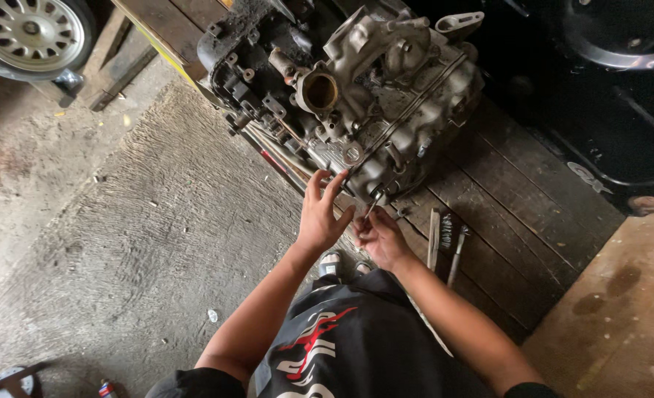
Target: The person retrieves a wrench and a wire brush from a cluttered shelf, then proceeds to work on a car engine block placed on a wooden workbench. They use the wrench to tighten or loosen bolts on the engine while occasionally using the wire brush to clean the area.
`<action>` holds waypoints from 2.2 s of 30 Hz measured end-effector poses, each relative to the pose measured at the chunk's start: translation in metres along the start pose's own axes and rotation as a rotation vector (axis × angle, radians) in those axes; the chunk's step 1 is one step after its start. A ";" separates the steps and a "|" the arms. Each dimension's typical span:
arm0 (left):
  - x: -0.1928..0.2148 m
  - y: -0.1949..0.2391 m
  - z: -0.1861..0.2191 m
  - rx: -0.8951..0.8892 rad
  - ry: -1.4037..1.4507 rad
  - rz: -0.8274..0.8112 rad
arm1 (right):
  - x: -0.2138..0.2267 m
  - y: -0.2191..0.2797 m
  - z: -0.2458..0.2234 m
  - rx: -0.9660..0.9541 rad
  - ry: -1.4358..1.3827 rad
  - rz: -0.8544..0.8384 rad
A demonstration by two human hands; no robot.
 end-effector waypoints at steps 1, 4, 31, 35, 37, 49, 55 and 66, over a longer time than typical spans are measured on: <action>0.000 -0.001 -0.001 0.002 -0.001 0.003 | 0.004 -0.001 -0.001 0.007 0.012 0.023; -0.001 0.000 0.000 0.009 0.006 -0.005 | 0.028 -0.006 -0.013 0.101 0.320 0.211; 0.005 0.000 0.004 0.002 0.007 -0.021 | -0.031 0.077 -0.155 0.306 1.368 0.742; 0.006 0.000 0.005 -0.003 0.010 -0.008 | 0.012 0.059 -0.101 0.178 0.755 0.474; 0.006 0.000 0.004 -0.004 0.014 -0.005 | 0.020 0.051 -0.072 0.072 0.626 0.489; 0.008 0.000 0.005 -0.029 0.027 0.007 | 0.001 0.026 -0.017 0.004 0.157 0.142; 0.009 0.000 0.003 -0.016 0.032 -0.022 | -0.003 0.018 -0.014 0.025 0.144 0.157; 0.006 -0.001 0.002 -0.006 0.030 -0.013 | -0.013 0.003 0.011 -0.103 -0.108 -0.076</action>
Point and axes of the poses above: each hand's wrist, its own y-axis away from the middle knuckle, its own x-axis out of the back of the hand, z = x × y, the point moved 4 cm from there along -y, towards the middle knuckle, and after that the axes turned 11 degrees about -x, right-handed, at the moved point
